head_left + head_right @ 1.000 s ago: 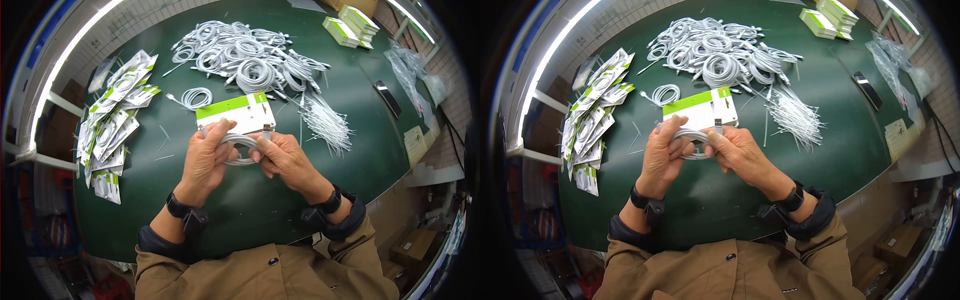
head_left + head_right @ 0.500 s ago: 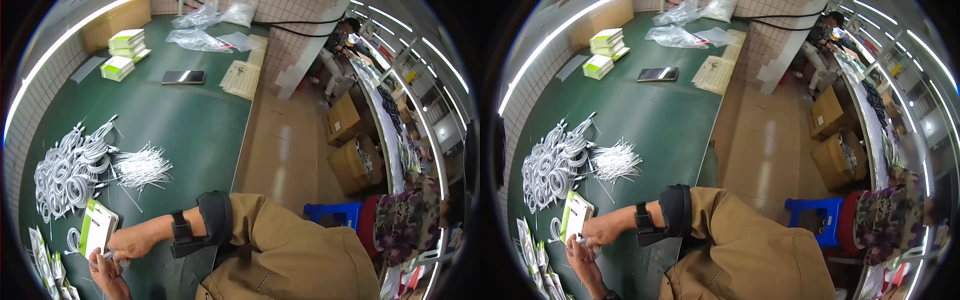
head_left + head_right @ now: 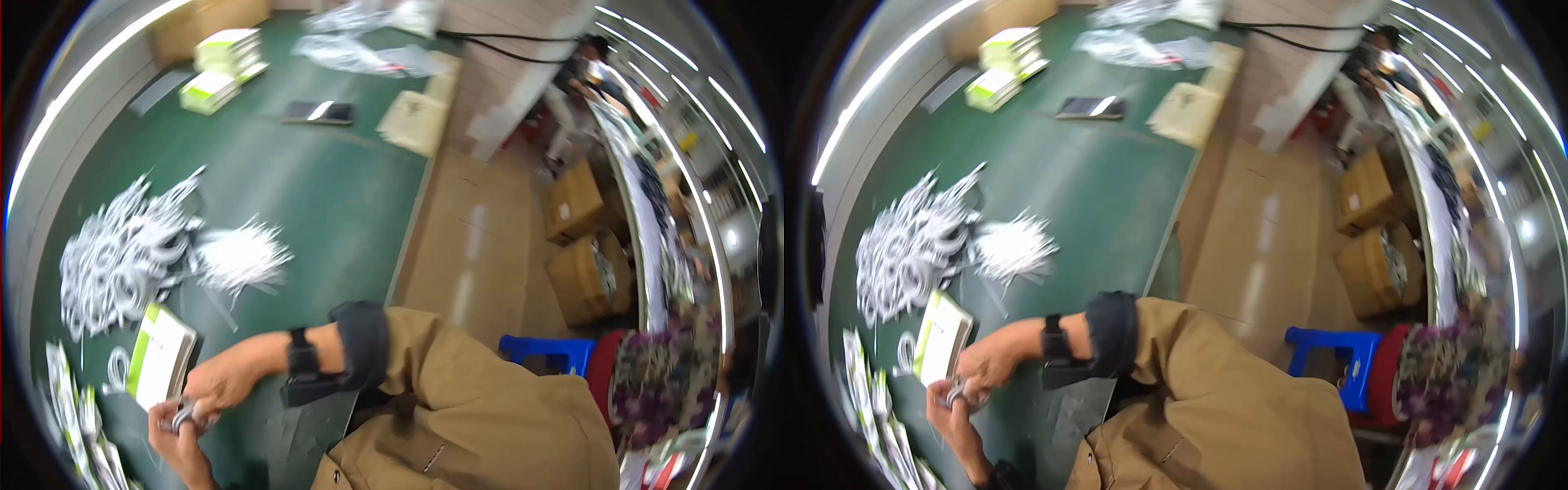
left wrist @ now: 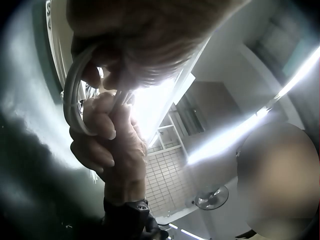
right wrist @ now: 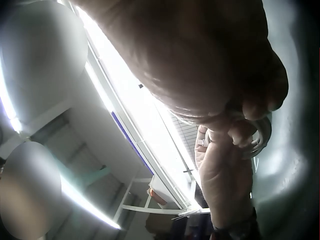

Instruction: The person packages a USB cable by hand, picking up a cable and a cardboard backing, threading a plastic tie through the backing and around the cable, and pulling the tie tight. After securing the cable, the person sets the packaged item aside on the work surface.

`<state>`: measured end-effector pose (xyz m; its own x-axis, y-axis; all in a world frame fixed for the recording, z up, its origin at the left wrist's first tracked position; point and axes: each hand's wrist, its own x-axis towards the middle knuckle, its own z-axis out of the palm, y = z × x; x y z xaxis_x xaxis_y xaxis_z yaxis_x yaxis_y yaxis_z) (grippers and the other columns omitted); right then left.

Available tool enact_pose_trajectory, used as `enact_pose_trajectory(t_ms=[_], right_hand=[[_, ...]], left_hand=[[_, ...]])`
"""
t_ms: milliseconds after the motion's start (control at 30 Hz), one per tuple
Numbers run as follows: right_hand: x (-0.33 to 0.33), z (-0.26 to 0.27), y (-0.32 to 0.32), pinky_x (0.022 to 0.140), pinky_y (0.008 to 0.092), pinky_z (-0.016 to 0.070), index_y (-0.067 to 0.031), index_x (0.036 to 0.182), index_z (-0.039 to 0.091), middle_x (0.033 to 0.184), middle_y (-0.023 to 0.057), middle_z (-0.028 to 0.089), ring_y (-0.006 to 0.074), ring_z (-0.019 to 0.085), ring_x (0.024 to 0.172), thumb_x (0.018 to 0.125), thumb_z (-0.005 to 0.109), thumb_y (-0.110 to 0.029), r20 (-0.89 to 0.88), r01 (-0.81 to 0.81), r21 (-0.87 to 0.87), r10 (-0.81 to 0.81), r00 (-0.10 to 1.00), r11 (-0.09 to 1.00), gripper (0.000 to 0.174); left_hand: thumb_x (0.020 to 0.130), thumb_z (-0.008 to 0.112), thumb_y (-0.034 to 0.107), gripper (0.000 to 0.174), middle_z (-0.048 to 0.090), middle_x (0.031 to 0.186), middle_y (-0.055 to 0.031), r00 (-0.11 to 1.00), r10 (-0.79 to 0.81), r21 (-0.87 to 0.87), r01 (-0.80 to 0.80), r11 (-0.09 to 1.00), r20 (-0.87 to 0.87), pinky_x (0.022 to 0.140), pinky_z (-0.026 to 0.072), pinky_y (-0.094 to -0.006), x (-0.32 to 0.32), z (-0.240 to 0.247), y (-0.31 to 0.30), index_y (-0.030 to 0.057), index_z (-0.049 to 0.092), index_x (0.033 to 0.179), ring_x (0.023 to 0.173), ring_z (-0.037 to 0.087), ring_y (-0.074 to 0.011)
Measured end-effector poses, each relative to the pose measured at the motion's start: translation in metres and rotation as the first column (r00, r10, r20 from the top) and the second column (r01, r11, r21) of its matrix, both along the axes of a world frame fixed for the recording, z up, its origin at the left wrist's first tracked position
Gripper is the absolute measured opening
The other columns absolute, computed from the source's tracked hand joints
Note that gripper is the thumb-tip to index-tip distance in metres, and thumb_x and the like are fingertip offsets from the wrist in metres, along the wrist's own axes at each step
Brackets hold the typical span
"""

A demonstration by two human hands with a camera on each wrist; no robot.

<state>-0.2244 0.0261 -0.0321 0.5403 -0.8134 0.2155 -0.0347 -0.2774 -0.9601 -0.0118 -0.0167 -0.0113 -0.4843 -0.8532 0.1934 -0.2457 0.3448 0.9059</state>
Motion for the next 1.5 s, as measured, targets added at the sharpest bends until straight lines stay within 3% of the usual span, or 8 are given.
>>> enact_pose_trajectory(t_ms=[133, 400, 567, 900, 1167, 1267, 1367, 1500], right_hand=[[-0.007, 0.023, 0.007, 0.075, 0.0424, 0.0551, 0.002, 0.104, 0.065, 0.083, 0.018, 0.072, 0.0313, 0.072, 0.083, 0.1, 0.06, -0.024, -0.203, 0.017, 0.003, -0.016, 0.979, 1.0, 0.026], [-0.009, 0.036, 0.012, 0.054, 0.026, 0.0445, -0.0022, 0.091, 0.067, 0.074, 0.0012, 0.062, 0.009, 0.055, 0.058, 0.108, 0.056, -0.027, -0.08, 0.24, 0.364, -0.227, 0.971, 0.9, 0.032], [-0.003, 0.03, 0.011, 0.054, 0.0241, 0.0424, -0.0032, 0.088, 0.066, 0.071, -0.001, 0.058, 0.0068, 0.053, 0.058, 0.109, 0.057, -0.027, -0.091, 0.217, 0.42, -0.197, 0.976, 0.882, 0.033], [-0.001, 0.034, 0.012, 0.057, 0.0303, 0.0441, -0.0032, 0.091, 0.065, 0.068, 0.0039, 0.056, 0.0136, 0.054, 0.058, 0.11, 0.054, -0.025, -0.234, 0.133, 0.372, -0.046, 0.971, 0.919, 0.031], [0.011, 0.031, 0.013, 0.064, 0.0379, 0.0483, -0.0004, 0.092, 0.065, 0.073, 0.0138, 0.063, 0.0267, 0.06, 0.064, 0.108, 0.058, -0.023, -0.28, 0.297, 0.097, -0.26, 0.924, 0.95, 0.029], [0.01, 0.037, 0.016, 0.064, 0.0387, 0.0494, -0.0003, 0.092, 0.066, 0.073, 0.0143, 0.065, 0.0267, 0.063, 0.065, 0.108, 0.058, -0.023, -0.264, 0.308, 0.194, -0.253, 0.931, 0.932, 0.029], [0.011, 0.038, 0.017, 0.063, 0.0379, 0.0496, -0.0003, 0.092, 0.066, 0.072, 0.0134, 0.064, 0.0251, 0.063, 0.064, 0.108, 0.057, -0.023, -0.288, 0.277, 0.191, -0.217, 0.933, 0.942, 0.03], [0.012, 0.033, 0.018, 0.061, 0.0373, 0.0491, -0.0002, 0.089, 0.066, 0.07, 0.0121, 0.063, 0.0238, 0.061, 0.061, 0.109, 0.056, -0.023, -0.315, 0.256, 0.232, -0.176, 0.933, 0.939, 0.031]], left_hand=[[0.084, 0.061, -0.003, 0.012, 0.065, 0.09, -0.0064, 1.0, 0.008, 0.15, -0.012, 0.989, 0.029, 0.072, 0.0515, -0.0284, -0.007, 0.019, 0.008, -0.0031, 0.063, 0.096, 0.081, 0.059, -0.0121], [0.089, 0.063, -0.005, 0.025, 0.07, 0.093, -0.007, 0.934, 0.054, 0.517, 0.147, 0.843, -0.354, 0.069, 0.0523, -0.0261, -0.009, 0.017, 0.003, -0.003, 0.067, 0.113, 0.075, 0.063, -0.0105], [0.096, 0.062, 0.0, 0.02, 0.073, 0.091, -0.0071, 0.997, -0.047, 0.159, 0.036, 0.987, 0.065, 0.07, 0.0529, -0.0249, -0.002, 0.02, 0.002, -0.0026, 0.067, 0.115, 0.078, 0.066, -0.0097], [0.094, 0.064, 0.0, 0.017, 0.074, 0.083, -0.0083, 0.986, -0.1, 0.058, 0.092, 0.994, 0.136, 0.068, 0.0531, -0.0268, 0.007, 0.01, 0.006, 0.0002, 0.072, 0.109, 0.074, 0.066, -0.0088], [0.084, 0.073, -0.002, 0.02, 0.065, 0.072, -0.003, 0.991, 0.02, -0.058, -0.012, 0.998, 0.133, 0.06, 0.0464, -0.0256, 0.007, 0.008, -0.005, 0.0007, 0.072, 0.104, 0.066, 0.057, -0.0066], [0.083, 0.075, -0.002, 0.021, 0.06, 0.069, 0.0002, 0.998, 0.026, 0.162, -0.036, 0.986, 0.059, 0.057, 0.043, -0.0258, 0.008, 0.024, -0.003, 0.0012, 0.071, 0.103, 0.066, 0.054, -0.0043], [0.081, 0.074, -0.004, 0.023, 0.06, 0.066, -0.0042, 0.995, 0.041, 0.03, -0.044, 0.999, 0.093, 0.056, 0.0447, -0.0297, 0.009, 0.021, 0.003, 0.0014, 0.068, 0.104, 0.062, 0.059, -0.0113], [0.082, 0.076, 0.005, 0.031, 0.07, 0.075, -0.0186, 0.941, 0.033, -0.169, 0.026, 0.985, 0.338, 0.064, 0.0525, -0.049, 0.003, 0.011, 0.001, 0.0055, 0.057, 0.108, 0.074, 0.07, -0.0427]])
